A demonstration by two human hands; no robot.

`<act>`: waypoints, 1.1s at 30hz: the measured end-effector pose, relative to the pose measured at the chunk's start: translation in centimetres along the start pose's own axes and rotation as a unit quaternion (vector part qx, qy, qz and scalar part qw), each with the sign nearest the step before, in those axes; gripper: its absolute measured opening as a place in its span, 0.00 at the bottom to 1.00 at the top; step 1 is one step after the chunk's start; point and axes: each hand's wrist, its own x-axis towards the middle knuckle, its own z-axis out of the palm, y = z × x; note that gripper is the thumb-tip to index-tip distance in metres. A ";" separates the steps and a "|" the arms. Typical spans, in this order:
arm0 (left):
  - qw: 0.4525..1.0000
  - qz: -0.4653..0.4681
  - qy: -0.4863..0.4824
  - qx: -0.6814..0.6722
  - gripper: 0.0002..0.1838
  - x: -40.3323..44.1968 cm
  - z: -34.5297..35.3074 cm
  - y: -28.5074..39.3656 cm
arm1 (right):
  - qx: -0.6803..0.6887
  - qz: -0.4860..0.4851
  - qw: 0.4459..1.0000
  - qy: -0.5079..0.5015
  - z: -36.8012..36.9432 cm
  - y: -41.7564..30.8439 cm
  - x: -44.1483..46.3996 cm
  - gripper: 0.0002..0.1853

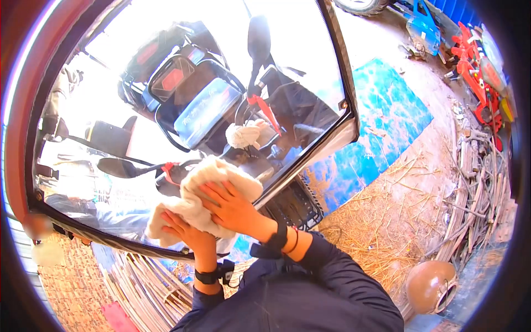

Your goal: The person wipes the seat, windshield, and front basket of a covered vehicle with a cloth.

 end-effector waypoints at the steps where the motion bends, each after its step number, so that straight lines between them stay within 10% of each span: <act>1: 0.999 -0.008 0.010 -0.033 0.33 -0.3 0.2 0.1 | -0.010 0.006 1.000 -0.009 -0.1 0.1 -0.7 0.27; 14: 0.984 0.116 0.132 -0.026 0.27 18.4 -4.4 8.3 | -0.006 -0.021 0.991 0.133 -10.5 8.2 13.0 0.34; 25: 0.971 0.230 -0.045 -0.036 0.30 7.6 2.2 14.2 | -0.070 0.215 0.971 0.073 -7.0 10.6 -3.9 0.38; 33: 0.948 0.305 -0.012 -0.089 0.26 14.1 1.3 19.8 | -0.085 0.209 0.966 0.125 -11.3 16.7 -1.5 0.41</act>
